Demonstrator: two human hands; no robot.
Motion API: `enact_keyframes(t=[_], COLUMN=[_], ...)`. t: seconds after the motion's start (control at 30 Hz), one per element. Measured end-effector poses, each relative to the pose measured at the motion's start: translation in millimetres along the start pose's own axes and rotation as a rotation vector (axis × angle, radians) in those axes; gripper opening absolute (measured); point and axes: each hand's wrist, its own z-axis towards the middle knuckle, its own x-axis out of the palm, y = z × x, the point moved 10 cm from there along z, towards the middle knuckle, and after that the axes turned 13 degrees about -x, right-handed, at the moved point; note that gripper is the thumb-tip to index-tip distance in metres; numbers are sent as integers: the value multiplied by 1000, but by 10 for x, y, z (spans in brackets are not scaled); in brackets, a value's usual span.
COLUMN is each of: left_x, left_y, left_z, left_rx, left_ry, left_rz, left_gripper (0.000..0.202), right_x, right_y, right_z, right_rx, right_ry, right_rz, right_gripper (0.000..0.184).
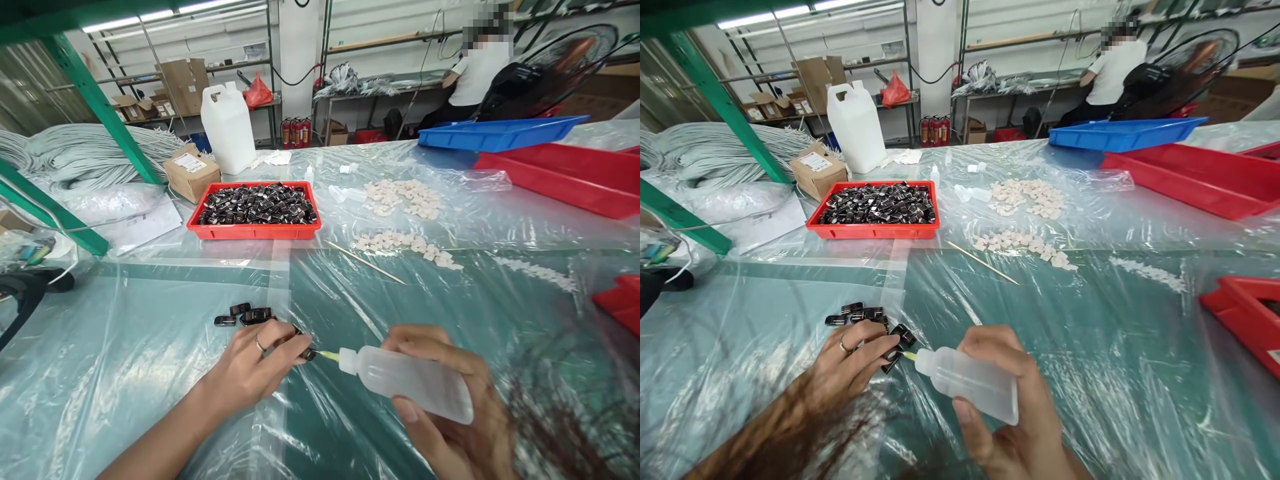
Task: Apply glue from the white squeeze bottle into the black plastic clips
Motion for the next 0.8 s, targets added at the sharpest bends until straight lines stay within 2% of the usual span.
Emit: enact_keyframes(t=[0.27, 0.53, 0.8], left_x=[-24, 38, 35], left_y=[-10, 15, 13], left_z=[15, -32, -59], left_rx=[-28, -7, -44], left_ry=[-15, 18, -8], left_rz=[2, -5, 10], left_gripper=[18, 19, 17], right_x=[13, 9, 15], right_y=[39, 49, 136], right_z=[64, 70, 107], right_rx=[-37, -57, -101], right_ry=[-6, 32, 66], right_rz=[-1, -26, -63], right_gripper=[51, 49, 48])
